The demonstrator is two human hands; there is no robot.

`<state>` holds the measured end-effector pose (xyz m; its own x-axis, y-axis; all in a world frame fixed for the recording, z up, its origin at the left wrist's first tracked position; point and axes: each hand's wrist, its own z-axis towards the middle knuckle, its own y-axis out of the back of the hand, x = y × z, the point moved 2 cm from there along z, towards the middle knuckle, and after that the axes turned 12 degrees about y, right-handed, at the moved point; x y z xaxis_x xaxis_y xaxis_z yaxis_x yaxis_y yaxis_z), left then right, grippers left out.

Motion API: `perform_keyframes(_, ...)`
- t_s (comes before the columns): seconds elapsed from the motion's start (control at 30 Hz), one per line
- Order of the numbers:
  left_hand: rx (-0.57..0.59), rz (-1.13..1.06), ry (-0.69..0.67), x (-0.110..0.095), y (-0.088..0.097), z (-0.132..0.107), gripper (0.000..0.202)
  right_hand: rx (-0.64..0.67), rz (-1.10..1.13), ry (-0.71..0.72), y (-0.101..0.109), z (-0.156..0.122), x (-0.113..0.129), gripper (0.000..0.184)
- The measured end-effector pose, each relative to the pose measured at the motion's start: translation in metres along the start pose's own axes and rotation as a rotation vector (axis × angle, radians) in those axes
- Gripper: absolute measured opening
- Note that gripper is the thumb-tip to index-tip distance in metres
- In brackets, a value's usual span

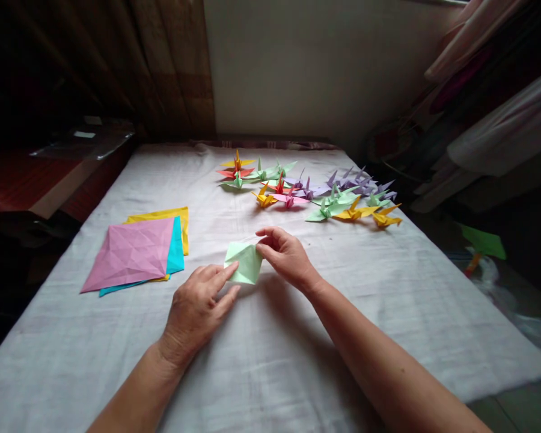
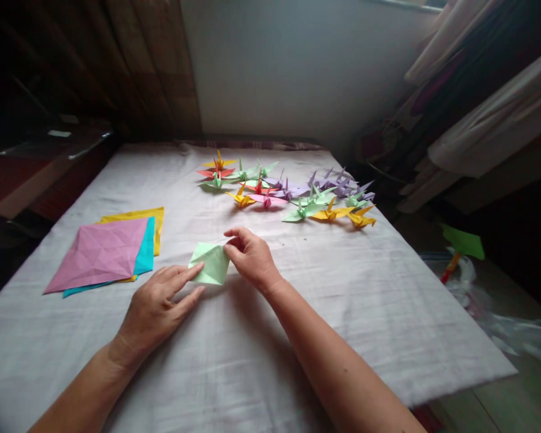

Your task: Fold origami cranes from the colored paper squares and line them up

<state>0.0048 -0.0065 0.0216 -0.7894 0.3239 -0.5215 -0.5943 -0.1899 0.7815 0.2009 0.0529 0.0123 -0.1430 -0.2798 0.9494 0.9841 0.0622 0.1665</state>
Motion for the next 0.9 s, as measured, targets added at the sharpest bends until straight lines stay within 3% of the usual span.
perform_keyframes(0.13,-0.021,0.174,0.018,0.002,0.003,0.000,0.022,0.076,-0.085,0.013,-0.017,0.020,-0.015,0.020)
perform_keyframes(0.27,-0.068,0.270,0.049,0.001,0.004,0.002,0.019,0.055,-0.081,0.031,-0.024,0.022,-0.027,0.016)
perform_keyframes(0.37,-0.085,0.281,-0.008,0.000,-0.001,0.003,0.016,0.010,-0.025,0.009,-0.016,0.017,-0.030,0.014)
perform_keyframes(0.53,0.011,0.221,-0.069,0.003,-0.011,0.002,0.018,-0.015,-0.084,0.037,0.006,-0.014,-0.021,0.017)
perform_keyframes(0.63,0.045,0.153,0.022,0.003,-0.011,0.001,0.014,-0.017,-0.269,0.164,0.011,-0.039,-0.008,0.018)
perform_keyframes(0.7,0.050,0.095,0.112,0.003,-0.009,0.002,0.009,0.049,-0.370,0.272,0.009,-0.050,-0.002,0.021)
perform_keyframes(0.9,0.059,-0.019,0.284,0.003,-0.006,0.007,0.007,0.173,-0.582,0.471,-0.002,-0.059,0.000,0.033)
